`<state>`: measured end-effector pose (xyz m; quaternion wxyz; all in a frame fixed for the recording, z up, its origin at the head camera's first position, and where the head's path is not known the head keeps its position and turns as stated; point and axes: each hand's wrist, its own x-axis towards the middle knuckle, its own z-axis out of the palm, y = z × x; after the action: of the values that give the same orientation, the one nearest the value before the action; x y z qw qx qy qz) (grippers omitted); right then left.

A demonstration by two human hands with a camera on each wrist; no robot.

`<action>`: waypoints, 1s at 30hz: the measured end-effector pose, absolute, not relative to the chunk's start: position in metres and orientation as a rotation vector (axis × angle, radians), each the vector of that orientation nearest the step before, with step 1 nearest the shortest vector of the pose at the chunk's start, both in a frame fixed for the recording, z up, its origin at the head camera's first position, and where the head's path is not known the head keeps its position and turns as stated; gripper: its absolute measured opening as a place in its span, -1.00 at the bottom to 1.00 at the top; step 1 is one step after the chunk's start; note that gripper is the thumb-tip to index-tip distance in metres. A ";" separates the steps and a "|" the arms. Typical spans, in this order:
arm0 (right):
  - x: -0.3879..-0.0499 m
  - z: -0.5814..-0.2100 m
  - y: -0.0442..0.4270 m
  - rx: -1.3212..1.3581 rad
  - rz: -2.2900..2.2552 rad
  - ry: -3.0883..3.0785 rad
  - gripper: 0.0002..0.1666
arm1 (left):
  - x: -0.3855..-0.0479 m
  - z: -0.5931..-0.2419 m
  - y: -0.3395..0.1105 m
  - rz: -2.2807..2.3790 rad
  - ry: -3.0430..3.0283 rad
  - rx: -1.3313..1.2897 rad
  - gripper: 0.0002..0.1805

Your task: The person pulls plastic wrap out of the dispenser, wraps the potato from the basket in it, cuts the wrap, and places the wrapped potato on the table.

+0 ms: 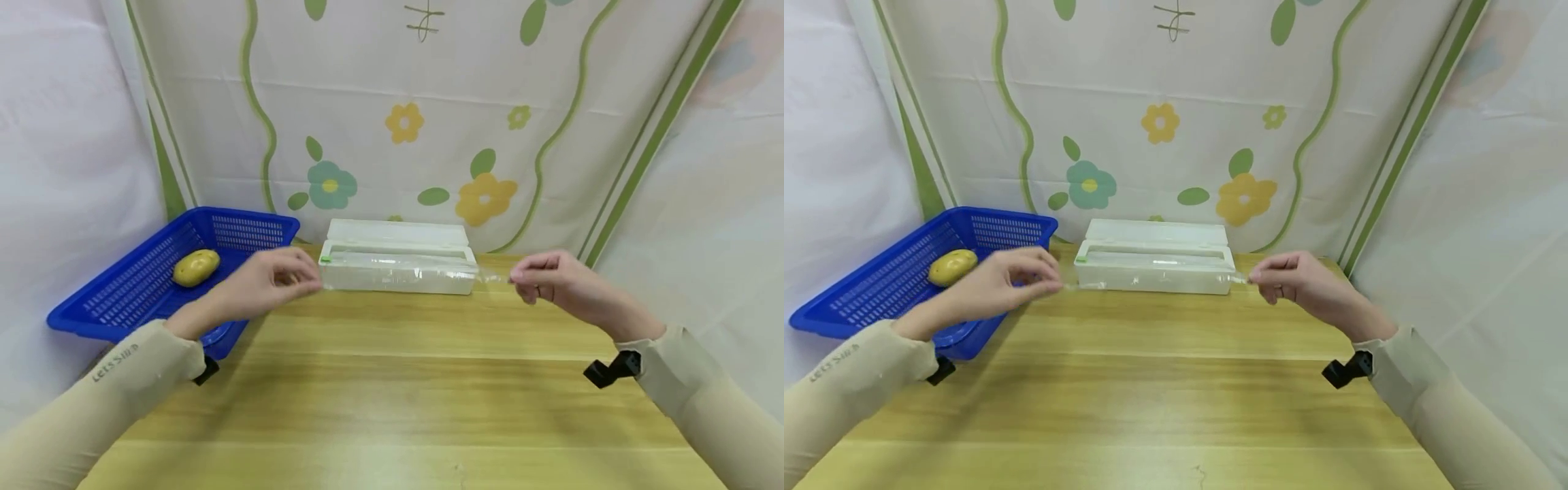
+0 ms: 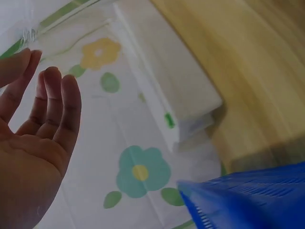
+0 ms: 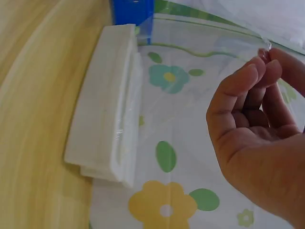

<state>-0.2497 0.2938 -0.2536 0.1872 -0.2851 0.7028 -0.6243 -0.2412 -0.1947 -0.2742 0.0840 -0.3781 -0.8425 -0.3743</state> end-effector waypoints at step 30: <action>-0.216 -0.364 0.275 -1.041 -0.988 2.300 -0.86 | -0.217 -0.378 -0.187 -0.868 -2.821 -1.240 -0.96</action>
<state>-0.2159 0.2755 -0.3644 0.2137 -0.3750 0.8288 -0.3560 -0.2173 -0.1871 -0.3781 -0.0300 -0.3871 -0.8808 -0.2709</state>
